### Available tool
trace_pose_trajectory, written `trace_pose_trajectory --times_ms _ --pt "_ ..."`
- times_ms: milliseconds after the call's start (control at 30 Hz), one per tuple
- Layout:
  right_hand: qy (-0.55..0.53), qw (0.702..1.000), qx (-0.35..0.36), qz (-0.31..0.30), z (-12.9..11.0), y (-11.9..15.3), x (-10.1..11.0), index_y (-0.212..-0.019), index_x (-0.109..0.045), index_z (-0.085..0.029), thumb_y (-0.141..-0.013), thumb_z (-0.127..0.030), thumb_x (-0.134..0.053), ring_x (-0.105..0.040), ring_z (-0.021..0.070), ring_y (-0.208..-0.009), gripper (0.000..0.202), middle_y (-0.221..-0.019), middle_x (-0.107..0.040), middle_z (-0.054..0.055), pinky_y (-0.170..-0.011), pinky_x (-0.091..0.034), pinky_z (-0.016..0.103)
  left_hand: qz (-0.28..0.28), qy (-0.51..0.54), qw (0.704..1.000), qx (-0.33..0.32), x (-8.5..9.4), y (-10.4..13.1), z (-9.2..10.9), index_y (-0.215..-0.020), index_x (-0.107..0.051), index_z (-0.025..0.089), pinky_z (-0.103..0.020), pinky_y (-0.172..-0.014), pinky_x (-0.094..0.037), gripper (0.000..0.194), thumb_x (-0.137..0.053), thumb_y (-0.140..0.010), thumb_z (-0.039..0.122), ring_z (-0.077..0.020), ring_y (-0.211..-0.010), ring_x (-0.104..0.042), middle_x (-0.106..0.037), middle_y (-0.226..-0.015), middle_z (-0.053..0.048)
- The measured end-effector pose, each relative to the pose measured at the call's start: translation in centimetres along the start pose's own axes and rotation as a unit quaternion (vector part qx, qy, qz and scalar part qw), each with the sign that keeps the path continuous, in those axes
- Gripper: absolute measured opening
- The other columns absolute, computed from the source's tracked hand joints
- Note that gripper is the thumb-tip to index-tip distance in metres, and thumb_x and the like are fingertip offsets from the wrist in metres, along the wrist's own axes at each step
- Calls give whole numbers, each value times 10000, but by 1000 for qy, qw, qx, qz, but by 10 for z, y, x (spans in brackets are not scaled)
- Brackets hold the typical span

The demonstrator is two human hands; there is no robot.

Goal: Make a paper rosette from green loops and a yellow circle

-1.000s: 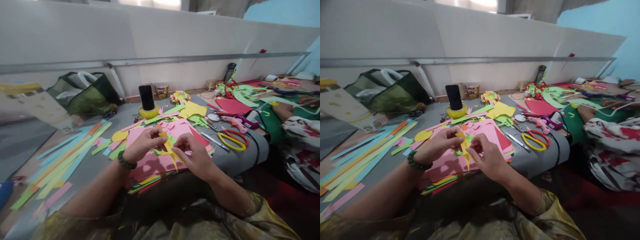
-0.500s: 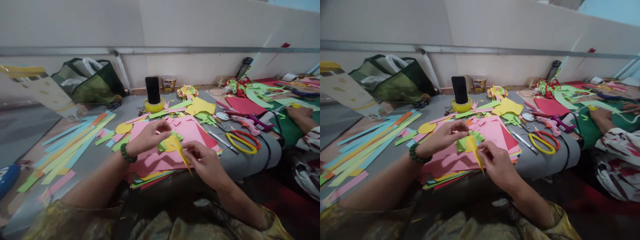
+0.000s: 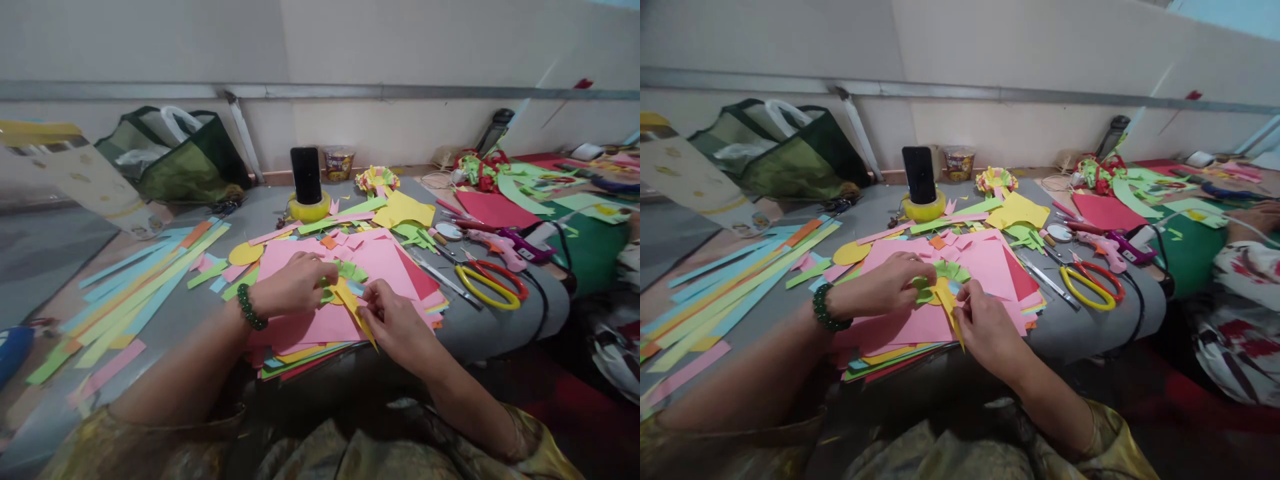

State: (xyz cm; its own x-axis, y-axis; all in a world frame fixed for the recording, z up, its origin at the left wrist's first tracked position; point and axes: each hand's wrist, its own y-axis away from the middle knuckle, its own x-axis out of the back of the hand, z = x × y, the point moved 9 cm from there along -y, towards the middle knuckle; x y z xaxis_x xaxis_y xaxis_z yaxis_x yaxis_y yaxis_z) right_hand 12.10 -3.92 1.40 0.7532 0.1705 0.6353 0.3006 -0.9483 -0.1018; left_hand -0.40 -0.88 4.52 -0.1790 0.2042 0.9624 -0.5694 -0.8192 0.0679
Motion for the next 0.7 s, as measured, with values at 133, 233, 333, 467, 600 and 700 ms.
trace_pose_trajectory --times_ms 133,233,333,467,600,700 --pt "17 1000 -22 -13 0 -1 -1 -890 -421 -254 -852 -153 -506 -550 150 -566 137 -668 -568 -41 -542 -370 237 -9 32 998 -49 -4 4 6 -1060 -728 239 -415 -988 -408 236 -584 -876 208 -231 -948 -629 -758 -953 -44" --pt "27 999 -27 -24 -1 -1 -2 -884 -423 -255 -862 -147 -504 -552 151 -567 137 -659 -576 -43 -540 -355 235 -38 30 997 -53 -11 5 8 -1098 -750 269 -450 -1029 -358 274 -564 -907 204 -247 -1025 -623 -761 -1034 -56" --pt "41 998 -24 -28 -1 -1 -2 -894 -429 -251 -866 -148 -501 -558 156 -581 129 -668 -590 -38 -551 -352 240 -44 14 997 -54 -14 3 8 -1061 -764 273 -478 -1035 -330 257 -563 -911 218 -260 -1054 -614 -748 -1066 -68" --pt "59 997 -28 -31 1 -1 -3 -906 -442 -246 -875 -159 -502 -572 164 -599 110 -678 -603 -29 -565 -351 248 -29 -1 997 -75 -13 4 13 -999 -770 255 -459 -991 -346 234 -549 -920 262 -249 -995 -609 -738 -998 -72" --pt "69 997 -8 -25 -2 0 -3 -925 -461 -242 -878 -163 -497 -590 167 -610 99 -693 -615 -22 -573 -360 254 -26 -16 996 -78 -11 5 17 -962 -777 242 -444 -956 -363 252 -529 -919 250 -248 -945 -601 -721 -930 -78" --pt "84 996 -7 -23 -2 2 -3 -928 -471 -240 -879 -160 -503 -596 173 -614 99 -696 -624 -15 -574 -361 260 -32 -21 997 -73 -11 5 18 -937 -779 247 -458 -978 -355 243 -538 -918 260 -251 -952 -599 -714 -927 -77"
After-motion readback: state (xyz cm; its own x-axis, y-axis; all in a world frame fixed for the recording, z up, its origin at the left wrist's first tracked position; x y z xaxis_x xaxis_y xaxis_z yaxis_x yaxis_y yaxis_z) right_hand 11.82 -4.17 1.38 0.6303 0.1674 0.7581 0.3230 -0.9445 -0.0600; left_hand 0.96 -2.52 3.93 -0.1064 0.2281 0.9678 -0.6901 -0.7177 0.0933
